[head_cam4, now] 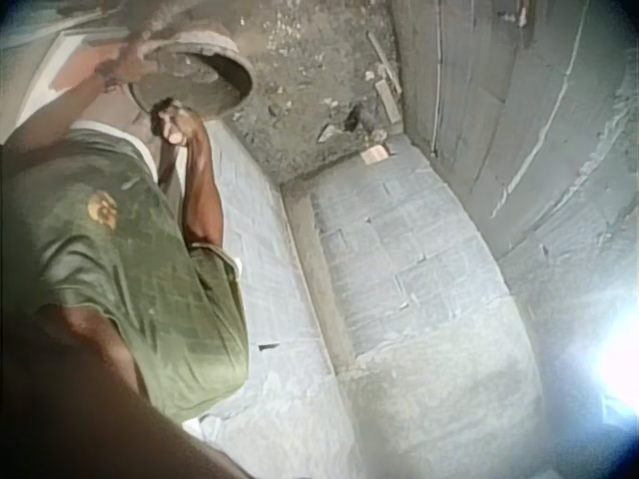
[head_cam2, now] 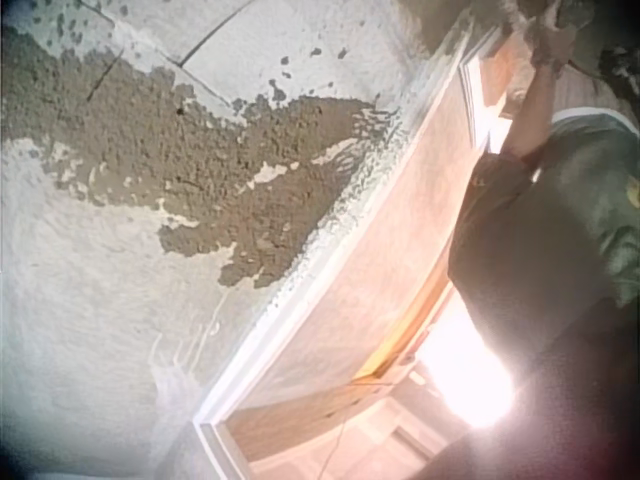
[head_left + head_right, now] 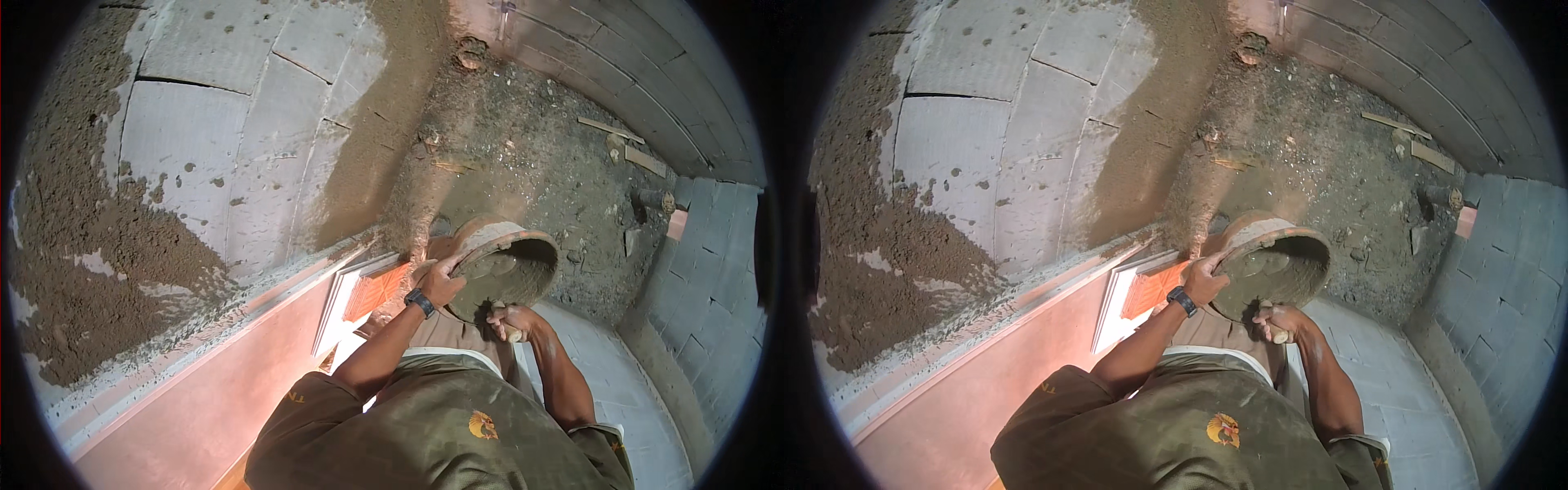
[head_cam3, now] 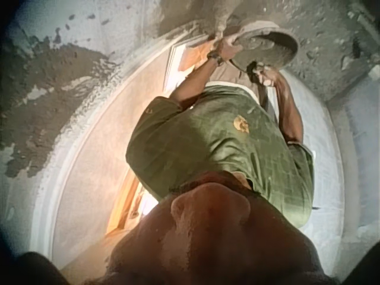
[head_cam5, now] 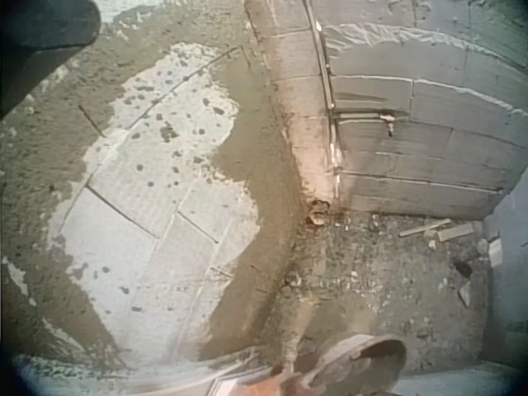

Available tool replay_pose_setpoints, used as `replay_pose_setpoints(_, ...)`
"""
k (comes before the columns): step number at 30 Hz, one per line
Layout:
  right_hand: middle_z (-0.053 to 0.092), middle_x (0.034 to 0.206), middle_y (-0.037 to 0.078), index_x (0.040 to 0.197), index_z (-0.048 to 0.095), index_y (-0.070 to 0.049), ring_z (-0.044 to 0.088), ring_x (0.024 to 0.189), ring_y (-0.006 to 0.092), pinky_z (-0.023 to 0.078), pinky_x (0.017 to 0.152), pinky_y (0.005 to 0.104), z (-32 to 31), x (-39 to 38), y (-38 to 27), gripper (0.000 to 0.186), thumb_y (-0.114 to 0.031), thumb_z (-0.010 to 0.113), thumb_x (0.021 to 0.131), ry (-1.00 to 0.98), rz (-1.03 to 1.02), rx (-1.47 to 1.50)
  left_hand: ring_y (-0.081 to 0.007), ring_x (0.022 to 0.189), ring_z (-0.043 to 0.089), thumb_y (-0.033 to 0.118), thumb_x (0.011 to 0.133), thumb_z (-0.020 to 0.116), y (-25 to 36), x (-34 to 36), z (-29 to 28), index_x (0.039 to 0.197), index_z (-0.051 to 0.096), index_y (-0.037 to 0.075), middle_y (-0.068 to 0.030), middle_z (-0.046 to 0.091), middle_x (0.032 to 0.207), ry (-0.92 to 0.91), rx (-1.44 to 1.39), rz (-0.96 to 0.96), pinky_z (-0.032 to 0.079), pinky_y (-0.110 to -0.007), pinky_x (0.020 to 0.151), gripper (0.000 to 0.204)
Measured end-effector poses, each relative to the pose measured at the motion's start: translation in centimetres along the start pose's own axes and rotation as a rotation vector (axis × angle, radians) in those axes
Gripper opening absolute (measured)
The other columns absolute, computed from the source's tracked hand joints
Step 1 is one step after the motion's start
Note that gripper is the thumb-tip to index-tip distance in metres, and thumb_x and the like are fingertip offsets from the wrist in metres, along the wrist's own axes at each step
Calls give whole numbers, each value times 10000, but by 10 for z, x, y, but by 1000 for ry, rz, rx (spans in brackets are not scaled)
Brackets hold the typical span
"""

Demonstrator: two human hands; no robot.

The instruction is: Applying wet mortar to a concrete block wall using a bucket and trowel.

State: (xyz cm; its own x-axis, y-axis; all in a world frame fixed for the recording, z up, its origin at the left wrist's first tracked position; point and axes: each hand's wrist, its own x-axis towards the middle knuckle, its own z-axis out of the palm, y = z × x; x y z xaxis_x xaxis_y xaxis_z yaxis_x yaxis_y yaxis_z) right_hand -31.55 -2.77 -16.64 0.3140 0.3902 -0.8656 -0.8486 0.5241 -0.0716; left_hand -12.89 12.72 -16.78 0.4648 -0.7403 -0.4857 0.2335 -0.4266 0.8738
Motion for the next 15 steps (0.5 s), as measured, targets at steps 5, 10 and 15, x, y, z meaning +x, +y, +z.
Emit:
replay_pose_setpoints(5, 555, 611, 41, 740, 568, -33, 561, 462, 159, 450, 428, 307, 30, -12, -31, 133, -86, 663, 816, -86, -145, 57, -173, 1086, 581, 63, 741, 554, -9, 7, -12, 1307, 518, -35, -140, 629, 1204, 123, -180, -68, 439, -289, 957, 576)
replay_pose_setpoints(10, 570, 643, 55, 1022, 551, 0, 544, 467, 160, 447, 420, 302, 29, -36, -58, 296, -47, 698, 769, 257, -318, -355, -168, 1030, 592, 72, 727, 567, -3, 5, -19, 1303, 525, -24, -124, 642, 1156, 236, 24, 2, 456, -293, 923, 585)
replay_pose_setpoints(15, 674, 787, 194, 1034, 631, -3, 690, 754, 326, 545, 620, 409, 23, -47, -84, 238, -144, 517, 881, 1126, -278, -1399, -207, 1113, 581, 144, 725, 601, -7, 11, -15, 1312, 519, -21, -171, 624, 1207, 174, -16, -42, 440, -303, 958, 615)
